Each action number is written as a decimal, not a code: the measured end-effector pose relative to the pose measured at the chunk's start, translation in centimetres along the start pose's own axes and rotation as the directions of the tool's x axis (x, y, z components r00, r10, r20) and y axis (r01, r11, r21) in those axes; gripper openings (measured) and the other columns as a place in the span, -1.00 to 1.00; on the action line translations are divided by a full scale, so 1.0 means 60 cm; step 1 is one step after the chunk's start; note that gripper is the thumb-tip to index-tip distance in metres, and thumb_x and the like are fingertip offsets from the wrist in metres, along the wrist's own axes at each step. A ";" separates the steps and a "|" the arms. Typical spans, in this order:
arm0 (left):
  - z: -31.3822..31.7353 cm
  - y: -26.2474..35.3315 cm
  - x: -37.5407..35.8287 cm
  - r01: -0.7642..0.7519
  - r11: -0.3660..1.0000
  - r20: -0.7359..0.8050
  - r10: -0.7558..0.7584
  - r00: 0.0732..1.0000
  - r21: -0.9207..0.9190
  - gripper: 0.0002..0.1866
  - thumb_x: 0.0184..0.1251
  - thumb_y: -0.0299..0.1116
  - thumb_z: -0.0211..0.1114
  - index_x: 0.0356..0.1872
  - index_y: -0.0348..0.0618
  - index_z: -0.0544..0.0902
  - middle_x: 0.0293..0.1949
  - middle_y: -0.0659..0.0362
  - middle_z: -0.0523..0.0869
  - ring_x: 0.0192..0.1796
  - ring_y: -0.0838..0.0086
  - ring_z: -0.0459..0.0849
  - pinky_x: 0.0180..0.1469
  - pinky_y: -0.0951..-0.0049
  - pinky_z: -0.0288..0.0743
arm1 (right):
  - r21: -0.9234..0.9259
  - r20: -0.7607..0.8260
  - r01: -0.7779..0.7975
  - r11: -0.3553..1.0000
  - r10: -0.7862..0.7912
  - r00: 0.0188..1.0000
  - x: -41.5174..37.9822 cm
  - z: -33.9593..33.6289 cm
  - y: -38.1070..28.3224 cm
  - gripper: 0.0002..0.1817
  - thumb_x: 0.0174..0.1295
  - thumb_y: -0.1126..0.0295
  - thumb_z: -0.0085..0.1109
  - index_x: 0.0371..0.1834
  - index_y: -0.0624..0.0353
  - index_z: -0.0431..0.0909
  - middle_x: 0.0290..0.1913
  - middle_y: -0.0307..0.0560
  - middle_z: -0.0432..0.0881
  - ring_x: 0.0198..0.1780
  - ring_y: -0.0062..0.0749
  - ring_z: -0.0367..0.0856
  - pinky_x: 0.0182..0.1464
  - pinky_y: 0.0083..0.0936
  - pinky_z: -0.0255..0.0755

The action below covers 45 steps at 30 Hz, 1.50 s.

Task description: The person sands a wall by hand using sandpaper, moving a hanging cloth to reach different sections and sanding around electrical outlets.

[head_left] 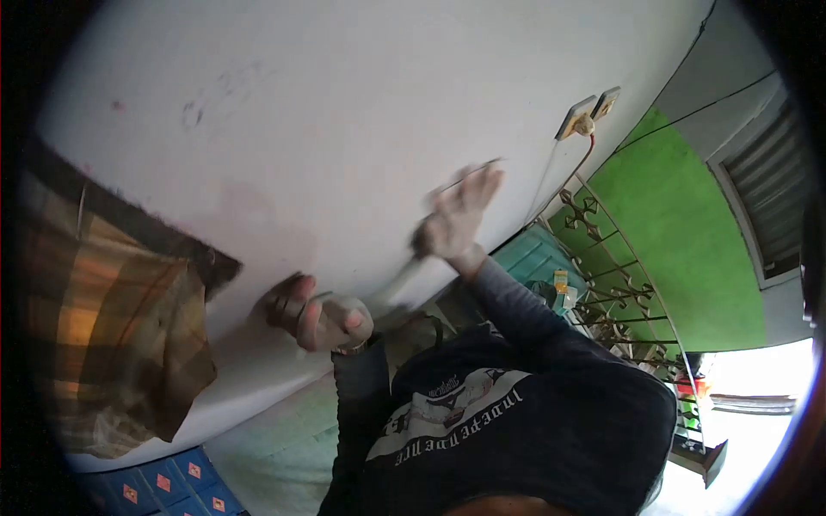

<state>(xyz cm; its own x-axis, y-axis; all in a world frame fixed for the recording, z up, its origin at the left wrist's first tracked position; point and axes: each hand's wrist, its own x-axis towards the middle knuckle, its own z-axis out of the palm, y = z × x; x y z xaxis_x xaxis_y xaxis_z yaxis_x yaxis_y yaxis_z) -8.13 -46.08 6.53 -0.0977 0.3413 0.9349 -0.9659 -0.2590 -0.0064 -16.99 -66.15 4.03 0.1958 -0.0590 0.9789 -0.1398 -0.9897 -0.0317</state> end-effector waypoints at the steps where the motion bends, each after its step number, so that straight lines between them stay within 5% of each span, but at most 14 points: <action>1: 0.005 -0.004 0.002 -0.009 1.000 -0.003 0.009 1.000 -0.007 -0.53 0.44 0.10 0.08 -0.01 -0.14 0.48 -0.31 0.02 0.67 -0.21 0.25 0.61 -0.13 0.27 0.49 | 0.118 -0.046 -0.308 0.944 0.316 0.948 -0.005 0.008 0.031 -0.30 0.52 -0.09 -0.36 0.66 -0.11 0.03 0.68 0.19 -0.16 0.67 0.26 -0.36 0.52 0.40 -0.54; 4: 0.004 0.008 0.007 0.033 0.999 0.038 -0.034 0.999 0.024 -0.49 0.42 0.10 0.14 0.08 -0.13 0.38 -0.25 -0.01 0.65 -0.17 0.21 0.60 -0.10 0.25 0.50 | 0.178 -0.089 -0.414 0.893 0.434 0.897 0.107 -0.020 0.033 -0.29 0.52 -0.09 -0.36 0.65 -0.02 0.06 0.67 0.25 -0.14 0.67 0.27 -0.35 0.54 0.34 -0.53; 6: 0.005 0.014 0.013 0.046 0.997 0.056 -0.050 0.997 0.062 -0.45 0.41 0.10 0.17 0.14 -0.12 0.32 -0.21 -0.03 0.63 -0.14 0.18 0.59 -0.09 0.23 0.50 | 0.118 0.057 -0.051 0.992 0.044 0.997 0.112 -0.028 0.001 -0.32 0.45 -0.12 -0.20 0.60 -0.22 0.21 0.67 0.22 -0.13 0.66 0.29 -0.32 0.50 0.44 -0.51; 8: 0.005 0.018 0.015 0.035 0.995 0.063 -0.041 0.997 0.089 -0.42 0.41 0.09 0.19 0.17 -0.12 0.28 -0.19 -0.04 0.62 -0.13 0.17 0.58 -0.08 0.23 0.50 | 0.047 0.174 0.438 0.898 -0.439 0.881 0.081 -0.031 0.005 -0.40 0.47 -0.08 -0.21 0.57 -0.38 0.25 0.69 0.10 -0.15 0.65 0.40 -0.42 0.52 0.40 -0.60; 13: -0.008 0.010 -0.006 0.149 0.989 0.110 -0.146 0.983 -0.012 -0.38 0.39 0.09 0.23 0.20 -0.12 0.24 -0.08 -0.07 0.60 -0.05 0.12 0.56 0.00 0.16 0.52 | 0.251 -0.028 -0.363 0.897 0.382 0.924 0.018 -0.023 0.132 -0.41 0.47 0.00 -0.20 0.56 -0.28 0.29 0.68 0.14 -0.11 0.66 0.35 -0.33 0.51 0.41 -0.43; 17: 0.019 0.025 0.012 0.081 0.992 0.042 -0.085 0.995 0.099 -0.37 0.40 0.13 0.22 0.20 -0.12 0.25 -0.05 -0.07 0.59 -0.02 0.16 0.55 0.00 0.19 0.51 | 0.234 -0.052 -0.269 0.934 0.288 0.956 0.112 -0.045 0.108 -0.39 0.49 0.04 -0.25 0.59 -0.15 0.24 0.67 0.22 -0.12 0.66 0.37 -0.34 0.54 0.35 -0.43; 19: 0.002 0.015 0.009 0.060 0.982 0.083 -0.076 0.994 0.178 -0.37 0.41 0.16 0.19 0.19 -0.12 0.25 -0.05 -0.06 0.58 -0.02 0.18 0.54 -0.01 0.20 0.50 | 0.118 0.183 0.283 0.952 -0.301 0.936 0.091 -0.049 0.102 -0.40 0.49 0.01 -0.24 0.55 -0.08 0.32 0.64 0.28 -0.01 0.65 0.39 -0.30 0.55 0.29 -0.52; 28: 0.003 0.014 0.011 0.005 0.985 0.106 -0.023 0.994 0.173 -0.35 0.46 0.13 0.15 0.18 -0.30 0.27 0.05 -0.11 0.56 0.00 0.15 0.60 -0.01 0.17 0.58 | 0.190 -0.030 -0.220 0.957 0.229 0.973 0.131 -0.058 0.166 -0.37 0.44 0.01 -0.13 0.52 -0.02 0.35 0.64 0.29 -0.03 0.66 0.33 -0.32 0.57 0.22 -0.54; 30: 0.014 0.027 0.013 0.037 0.979 0.085 -0.055 0.995 0.201 -0.38 0.46 0.14 0.14 0.18 -0.22 0.27 0.02 -0.06 0.56 -0.01 0.17 0.56 -0.01 0.18 0.55 | 0.187 0.026 -0.145 0.972 0.142 0.989 0.124 -0.060 0.164 -0.38 0.45 0.01 -0.12 0.52 -0.03 0.36 0.64 0.27 -0.02 0.67 0.30 -0.31 0.57 0.21 -0.52; 32: 0.013 0.027 0.018 0.051 0.978 0.082 -0.068 0.994 0.202 -0.41 0.46 0.15 0.13 0.17 -0.13 0.28 -0.01 -0.02 0.55 -0.03 0.19 0.53 -0.02 0.19 0.53 | 0.076 0.026 0.280 0.957 -0.282 0.959 0.051 -0.044 0.204 -0.40 0.45 0.02 -0.11 0.51 -0.05 0.37 0.64 0.24 -0.01 0.67 0.30 -0.28 0.57 0.21 -0.48; 37: 0.016 0.022 0.019 -0.021 0.983 0.138 -0.004 0.990 0.184 -0.43 0.48 0.16 0.10 0.17 -0.11 0.29 0.01 0.01 0.53 0.06 0.17 0.51 0.03 0.20 0.53 | 0.176 -0.045 -0.116 0.977 0.126 0.991 0.047 -0.041 0.210 -0.40 0.46 -0.02 -0.13 0.50 -0.05 0.37 0.65 0.22 -0.01 0.65 0.37 -0.25 0.55 0.28 -0.50; 40: 0.009 0.026 0.007 0.064 0.980 0.112 -0.087 0.990 0.188 -0.43 0.47 0.16 0.11 0.19 -0.08 0.30 0.02 0.02 0.53 0.08 0.17 0.51 0.05 0.18 0.52 | 0.183 0.040 -0.109 0.977 0.103 0.994 0.119 -0.055 0.144 -0.38 0.46 -0.03 -0.13 0.52 -0.05 0.35 0.65 0.21 -0.02 0.65 0.36 -0.28 0.54 0.32 -0.51; 44: -0.007 0.006 -0.006 0.041 0.991 0.115 -0.056 0.992 0.126 -0.43 0.46 0.14 0.12 0.24 -0.05 0.32 0.03 0.04 0.53 0.09 0.17 0.52 0.10 0.14 0.50 | 0.019 0.086 0.346 0.938 -0.346 0.934 0.068 -0.045 0.174 -0.30 0.49 0.00 -0.19 0.64 0.01 0.08 0.65 0.25 -0.07 0.64 0.42 -0.33 0.55 0.34 -0.49; 45: 0.005 0.014 0.000 0.016 0.993 0.112 -0.030 0.993 0.120 -0.41 0.44 0.17 0.13 0.26 -0.02 0.34 0.03 0.06 0.55 0.11 0.18 0.51 0.13 0.12 0.48 | 0.061 0.042 0.173 0.983 -0.175 0.984 0.053 -0.046 0.196 -0.30 0.50 -0.01 -0.20 0.64 0.03 0.08 0.66 0.24 -0.09 0.65 0.37 -0.31 0.56 0.30 -0.48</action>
<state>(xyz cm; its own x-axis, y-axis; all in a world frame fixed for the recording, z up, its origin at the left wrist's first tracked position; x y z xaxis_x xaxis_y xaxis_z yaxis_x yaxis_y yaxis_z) -8.88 -46.55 6.60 -0.0412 0.2455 0.9685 -0.9315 -0.3601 0.0516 -20.70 -77.62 7.34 0.2576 0.1101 0.9600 -0.0446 -0.9911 0.1256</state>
